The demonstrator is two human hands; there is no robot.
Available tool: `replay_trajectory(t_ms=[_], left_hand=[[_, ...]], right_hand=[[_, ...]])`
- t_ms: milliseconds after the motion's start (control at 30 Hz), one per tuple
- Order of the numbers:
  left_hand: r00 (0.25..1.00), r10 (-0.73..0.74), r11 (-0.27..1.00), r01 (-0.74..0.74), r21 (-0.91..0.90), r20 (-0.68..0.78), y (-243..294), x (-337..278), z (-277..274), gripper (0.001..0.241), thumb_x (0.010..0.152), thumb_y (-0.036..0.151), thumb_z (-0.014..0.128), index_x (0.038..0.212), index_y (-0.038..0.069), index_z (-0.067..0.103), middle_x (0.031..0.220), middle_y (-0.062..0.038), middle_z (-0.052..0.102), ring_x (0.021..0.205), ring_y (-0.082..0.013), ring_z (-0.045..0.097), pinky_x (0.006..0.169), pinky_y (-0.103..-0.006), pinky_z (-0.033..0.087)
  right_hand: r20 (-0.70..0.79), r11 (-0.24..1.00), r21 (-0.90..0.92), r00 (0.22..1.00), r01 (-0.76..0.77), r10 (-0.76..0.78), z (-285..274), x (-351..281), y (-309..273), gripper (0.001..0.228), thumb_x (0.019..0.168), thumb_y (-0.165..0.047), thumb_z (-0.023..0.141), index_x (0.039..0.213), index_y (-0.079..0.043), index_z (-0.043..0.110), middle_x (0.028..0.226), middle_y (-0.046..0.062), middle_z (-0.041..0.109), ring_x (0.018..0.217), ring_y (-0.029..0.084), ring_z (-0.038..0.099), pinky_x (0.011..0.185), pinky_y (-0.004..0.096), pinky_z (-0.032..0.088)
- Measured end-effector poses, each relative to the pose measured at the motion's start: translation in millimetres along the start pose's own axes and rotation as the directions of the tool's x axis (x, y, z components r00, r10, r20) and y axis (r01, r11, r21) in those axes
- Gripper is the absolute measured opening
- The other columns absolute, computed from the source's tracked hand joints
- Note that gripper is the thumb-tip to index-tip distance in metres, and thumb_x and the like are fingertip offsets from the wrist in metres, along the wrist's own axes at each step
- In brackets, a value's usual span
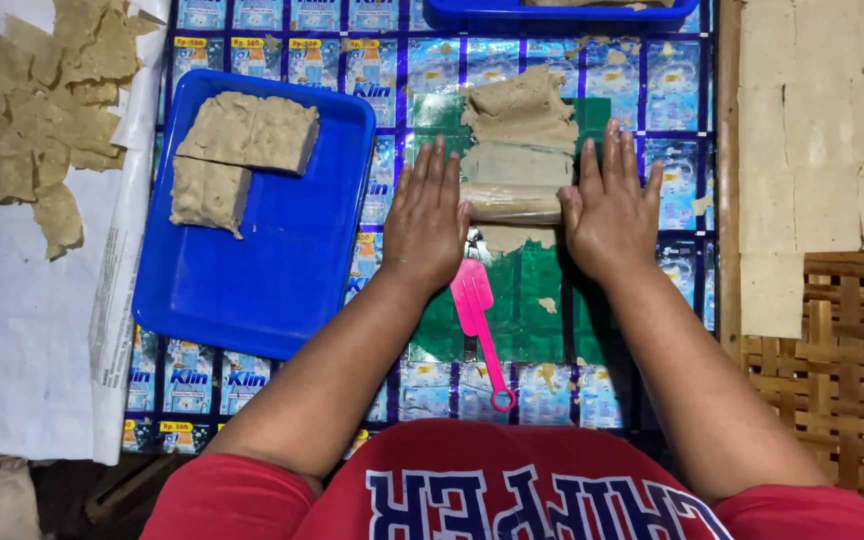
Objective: Flattening and shaping food dough using a rolling pin and a spatula on a flat workspace.
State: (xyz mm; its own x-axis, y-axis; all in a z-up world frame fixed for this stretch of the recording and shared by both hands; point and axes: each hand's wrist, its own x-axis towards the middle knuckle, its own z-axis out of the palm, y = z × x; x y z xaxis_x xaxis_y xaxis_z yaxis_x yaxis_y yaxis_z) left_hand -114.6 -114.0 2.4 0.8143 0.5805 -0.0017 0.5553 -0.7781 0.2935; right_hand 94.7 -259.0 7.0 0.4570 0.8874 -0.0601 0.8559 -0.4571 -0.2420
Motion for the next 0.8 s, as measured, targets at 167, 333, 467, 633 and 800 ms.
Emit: replay_trajectory(t_ms=[167, 333, 467, 633, 800], left_hand=[[0.999, 0.03, 0.999, -0.031, -0.038, -0.011, 8, -50, 6, 0.063, 0.109, 0.033, 0.038, 0.16, -0.001, 0.023, 0.168, -0.026, 0.02, 0.156, -0.0392, 0.019, 0.128, -0.051, 0.011], [0.998, 0.056, 0.998, -0.056, -0.009, 0.018, 17, -89, 10, 0.066, 0.108, 0.033, 0.036, 0.162, 0.0, 0.017, 0.169, -0.025, 0.013, 0.157, -0.0389, 0.013, 0.128, -0.0494, 0.009], [0.998, 0.054, 0.997, -0.052, -0.049, 0.035, 17, -88, 13, 0.069, 0.109, 0.037, 0.034, 0.162, -0.001, 0.013, 0.17, -0.025, 0.009, 0.158, -0.0388, 0.008, 0.128, -0.0486, 0.006], [0.999, 0.045, 0.998, -0.046, -0.035, -0.027, 7, -33, 20, 0.074, 0.109, 0.044, 0.038, 0.163, -0.001, 0.014, 0.17, -0.026, 0.01, 0.158, -0.0396, 0.009, 0.128, -0.0508, 0.004], [0.997, -0.074, 0.997, 0.074, -0.004, -0.015, 5, 36, -1, 0.072, 0.11, 0.05, 0.024, 0.163, 0.001, 0.019, 0.171, -0.022, 0.012, 0.16, -0.0358, 0.007, 0.129, -0.0495, 0.004]], right_hand=[[-0.05, 0.999, -0.009, 0.998, 0.045, -0.045, 18, -47, -1, 0.07, 0.11, -0.044, 0.035, 0.163, -0.001, 0.022, 0.17, 0.025, 0.018, 0.156, 0.039, 0.017, 0.121, 0.065, 0.006], [-0.033, 1.0, 0.021, 0.999, 0.019, -0.018, 22, -91, -11, 0.073, 0.108, -0.047, 0.033, 0.165, -0.003, 0.015, 0.171, 0.023, 0.017, 0.157, 0.036, 0.015, 0.123, 0.06, -0.002], [-0.1, 0.999, -0.001, 0.994, 0.039, -0.039, 26, -92, -12, 0.079, 0.106, -0.051, 0.038, 0.164, -0.002, 0.017, 0.17, 0.024, 0.017, 0.157, 0.038, 0.015, 0.123, 0.061, -0.002], [-0.206, 0.993, -0.04, 0.972, 0.108, -0.114, 30, -35, 10, 0.082, 0.107, -0.051, 0.044, 0.162, 0.005, 0.02, 0.166, 0.03, 0.027, 0.153, 0.043, 0.027, 0.122, 0.064, -0.001], [-0.105, 0.999, -0.033, 0.994, -0.012, 0.008, 19, 36, 18, 0.082, 0.11, -0.066, 0.025, 0.165, -0.005, 0.029, 0.17, 0.026, 0.025, 0.159, 0.037, 0.018, 0.119, 0.068, -0.013]])
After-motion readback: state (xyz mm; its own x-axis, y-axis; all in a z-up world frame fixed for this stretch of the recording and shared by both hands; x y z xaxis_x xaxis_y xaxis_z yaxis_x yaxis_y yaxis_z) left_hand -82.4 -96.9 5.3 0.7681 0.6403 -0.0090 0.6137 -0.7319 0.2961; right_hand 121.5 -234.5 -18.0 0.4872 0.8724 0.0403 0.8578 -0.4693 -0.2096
